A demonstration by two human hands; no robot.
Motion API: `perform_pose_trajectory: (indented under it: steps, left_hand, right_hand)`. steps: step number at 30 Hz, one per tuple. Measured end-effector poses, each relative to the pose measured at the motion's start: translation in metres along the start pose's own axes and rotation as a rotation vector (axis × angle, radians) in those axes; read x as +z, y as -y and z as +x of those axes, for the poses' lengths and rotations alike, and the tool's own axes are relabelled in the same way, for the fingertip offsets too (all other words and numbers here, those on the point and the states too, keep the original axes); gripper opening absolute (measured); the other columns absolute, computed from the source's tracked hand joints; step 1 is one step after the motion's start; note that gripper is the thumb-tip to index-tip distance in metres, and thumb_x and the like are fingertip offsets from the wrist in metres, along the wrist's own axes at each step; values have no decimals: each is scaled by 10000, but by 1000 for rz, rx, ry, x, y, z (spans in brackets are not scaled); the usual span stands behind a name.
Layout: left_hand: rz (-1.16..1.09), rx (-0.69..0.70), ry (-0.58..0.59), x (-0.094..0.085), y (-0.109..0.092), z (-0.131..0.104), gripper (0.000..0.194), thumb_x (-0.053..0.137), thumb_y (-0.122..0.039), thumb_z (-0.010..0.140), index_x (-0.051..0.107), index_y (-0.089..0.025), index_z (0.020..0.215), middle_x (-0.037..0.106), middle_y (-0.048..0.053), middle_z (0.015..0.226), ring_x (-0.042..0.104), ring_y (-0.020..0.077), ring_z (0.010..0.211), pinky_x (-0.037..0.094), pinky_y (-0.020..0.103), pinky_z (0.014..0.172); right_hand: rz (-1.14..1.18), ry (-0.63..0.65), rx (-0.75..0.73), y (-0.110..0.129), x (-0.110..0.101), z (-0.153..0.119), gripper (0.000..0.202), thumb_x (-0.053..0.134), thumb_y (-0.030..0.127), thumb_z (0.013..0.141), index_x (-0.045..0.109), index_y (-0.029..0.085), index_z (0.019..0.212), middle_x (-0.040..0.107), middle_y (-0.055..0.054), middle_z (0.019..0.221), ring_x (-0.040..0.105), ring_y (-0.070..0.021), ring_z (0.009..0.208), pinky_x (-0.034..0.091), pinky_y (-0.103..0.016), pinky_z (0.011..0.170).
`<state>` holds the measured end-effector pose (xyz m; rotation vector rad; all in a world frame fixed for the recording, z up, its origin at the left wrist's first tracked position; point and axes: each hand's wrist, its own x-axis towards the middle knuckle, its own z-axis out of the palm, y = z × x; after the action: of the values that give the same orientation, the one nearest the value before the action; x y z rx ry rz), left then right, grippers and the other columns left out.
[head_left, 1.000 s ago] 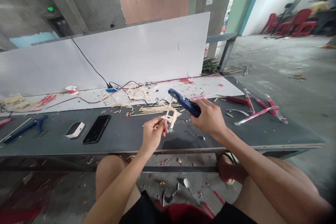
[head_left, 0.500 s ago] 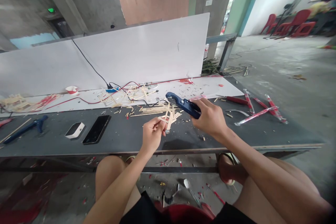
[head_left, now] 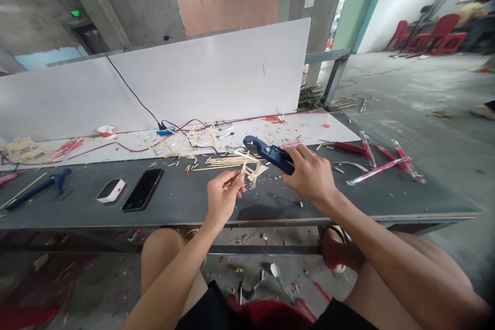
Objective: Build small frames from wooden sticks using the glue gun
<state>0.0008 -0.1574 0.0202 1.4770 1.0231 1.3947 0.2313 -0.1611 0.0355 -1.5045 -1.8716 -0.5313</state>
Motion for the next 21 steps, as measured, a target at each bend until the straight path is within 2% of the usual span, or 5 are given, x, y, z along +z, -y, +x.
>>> perform_pose_trajectory:
  steps: [7, 14, 21]
  left_hand:
    - [22, -5, 9, 1, -3, -2, 315, 749, -435, 838, 779, -129, 905, 644, 25, 642, 569, 107, 515, 455, 208, 462]
    - [31, -7, 1, 1, -4, -1, 329, 749, -444, 840, 777, -123, 903, 644, 26, 635, 568, 105, 508, 453, 206, 458]
    - [42, -15, -9, -2, 1, 1, 344, 748, -452, 838, 780, -119, 917, 645, 22, 619, 575, 107, 500, 454, 204, 450]
  right_hand:
    - [-96, -4, -8, 2, 1, 0, 409, 551, 180, 755, 656, 156, 1150, 693, -121, 988, 643, -229, 739, 343, -296, 521]
    - [-116, 25, 12, 4, 4, 0, 377, 545, 182, 748, 675, 160, 1100, 695, -128, 995, 609, -211, 684, 251, -294, 506]
    - [-160, 114, 43, 11, 10, 0, 349, 534, 190, 749, 711, 112, 1039, 693, -148, 991, 591, -203, 662, 173, -295, 506]
